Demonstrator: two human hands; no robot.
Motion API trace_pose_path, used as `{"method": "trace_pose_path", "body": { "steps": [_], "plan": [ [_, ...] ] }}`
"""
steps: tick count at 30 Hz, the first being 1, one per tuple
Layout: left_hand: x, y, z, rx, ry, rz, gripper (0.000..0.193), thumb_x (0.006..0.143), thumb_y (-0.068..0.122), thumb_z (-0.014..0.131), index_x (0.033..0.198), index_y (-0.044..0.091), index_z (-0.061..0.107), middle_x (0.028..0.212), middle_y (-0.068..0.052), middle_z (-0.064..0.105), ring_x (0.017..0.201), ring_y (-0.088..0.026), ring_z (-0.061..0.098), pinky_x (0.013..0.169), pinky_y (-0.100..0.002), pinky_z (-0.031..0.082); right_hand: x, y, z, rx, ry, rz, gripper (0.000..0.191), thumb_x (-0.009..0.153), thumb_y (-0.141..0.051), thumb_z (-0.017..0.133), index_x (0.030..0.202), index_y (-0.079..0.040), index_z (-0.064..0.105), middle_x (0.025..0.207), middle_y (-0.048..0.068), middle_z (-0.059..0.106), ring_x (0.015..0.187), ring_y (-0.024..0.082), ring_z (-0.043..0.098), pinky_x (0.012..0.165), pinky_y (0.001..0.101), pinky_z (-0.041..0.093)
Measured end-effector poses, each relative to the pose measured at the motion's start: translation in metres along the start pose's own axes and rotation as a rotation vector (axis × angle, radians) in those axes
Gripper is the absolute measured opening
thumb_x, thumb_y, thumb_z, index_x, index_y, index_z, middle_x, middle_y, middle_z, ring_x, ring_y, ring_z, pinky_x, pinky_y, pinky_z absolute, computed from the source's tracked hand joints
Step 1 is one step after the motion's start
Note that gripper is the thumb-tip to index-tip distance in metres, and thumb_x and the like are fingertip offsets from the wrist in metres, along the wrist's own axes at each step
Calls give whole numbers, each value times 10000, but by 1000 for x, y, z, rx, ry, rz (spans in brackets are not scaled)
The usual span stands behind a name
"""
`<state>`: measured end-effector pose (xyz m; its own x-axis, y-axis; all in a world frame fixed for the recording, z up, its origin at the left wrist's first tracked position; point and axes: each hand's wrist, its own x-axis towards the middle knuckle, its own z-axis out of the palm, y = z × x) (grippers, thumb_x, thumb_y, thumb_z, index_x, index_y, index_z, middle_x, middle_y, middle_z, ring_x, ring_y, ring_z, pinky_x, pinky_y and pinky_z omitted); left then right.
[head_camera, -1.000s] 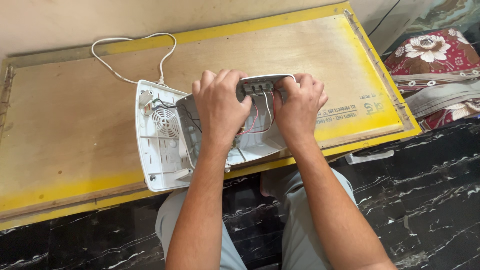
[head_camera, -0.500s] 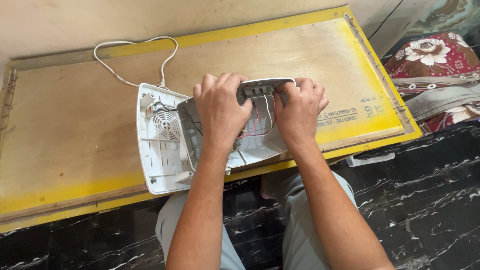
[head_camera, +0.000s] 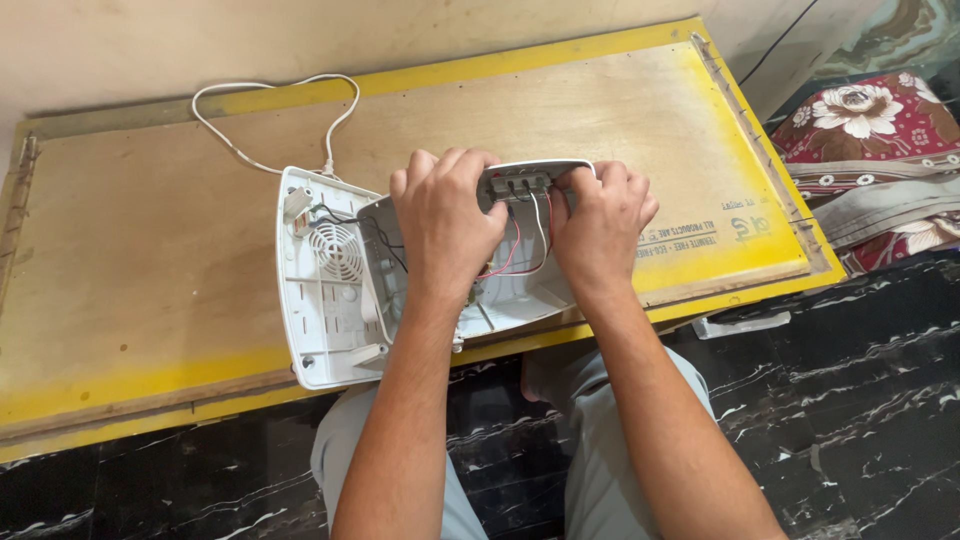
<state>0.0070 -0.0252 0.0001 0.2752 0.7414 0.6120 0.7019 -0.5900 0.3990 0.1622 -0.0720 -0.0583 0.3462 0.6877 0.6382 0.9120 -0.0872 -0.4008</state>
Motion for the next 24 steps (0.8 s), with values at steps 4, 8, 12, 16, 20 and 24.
{"method": "trace_pose_path", "body": {
  "steps": [4,8,12,16,20,24],
  "plan": [
    [0,0,-1,-7,-10,-1,304,673,151,846,964,159,757,978,-1,733,983,-256,589,883,-416,395,0,-1,0,16,-1,2,186,839,-157,804,1012,-151,737,1166,105,611,1151,348,506,986,521,350],
    [0,-1,0,-9,0,4,310,674,158,846,971,161,758,983,-2,732,984,-255,588,882,-418,395,1,0,0,38,-24,24,180,853,-152,796,1020,-151,729,1160,91,618,1153,345,513,987,516,357],
    [0,-1,0,2,-7,2,293,688,158,842,969,163,759,973,-2,730,983,-256,587,879,-417,397,1,1,1,25,-13,8,172,857,-161,798,1017,-158,737,1151,99,618,1146,351,512,983,519,357],
    [0,0,-1,2,-11,-5,290,682,161,840,960,161,756,974,-4,731,983,-257,590,876,-419,397,0,0,0,8,6,0,165,868,-164,803,1020,-155,740,1154,105,617,1143,351,508,989,527,352],
    [0,1,-1,-2,-3,0,307,667,161,841,963,159,757,966,-9,726,986,-259,591,883,-423,399,0,-1,-1,-2,12,-7,206,819,-158,811,1007,-134,728,1175,121,613,1159,357,505,984,532,350],
    [-1,0,-2,-12,-2,6,298,689,153,840,976,164,759,983,-5,728,987,-259,589,888,-416,402,0,-1,-2,31,-8,8,212,823,-156,810,1018,-138,731,1153,110,615,1137,357,509,977,528,356]
  ]
}}
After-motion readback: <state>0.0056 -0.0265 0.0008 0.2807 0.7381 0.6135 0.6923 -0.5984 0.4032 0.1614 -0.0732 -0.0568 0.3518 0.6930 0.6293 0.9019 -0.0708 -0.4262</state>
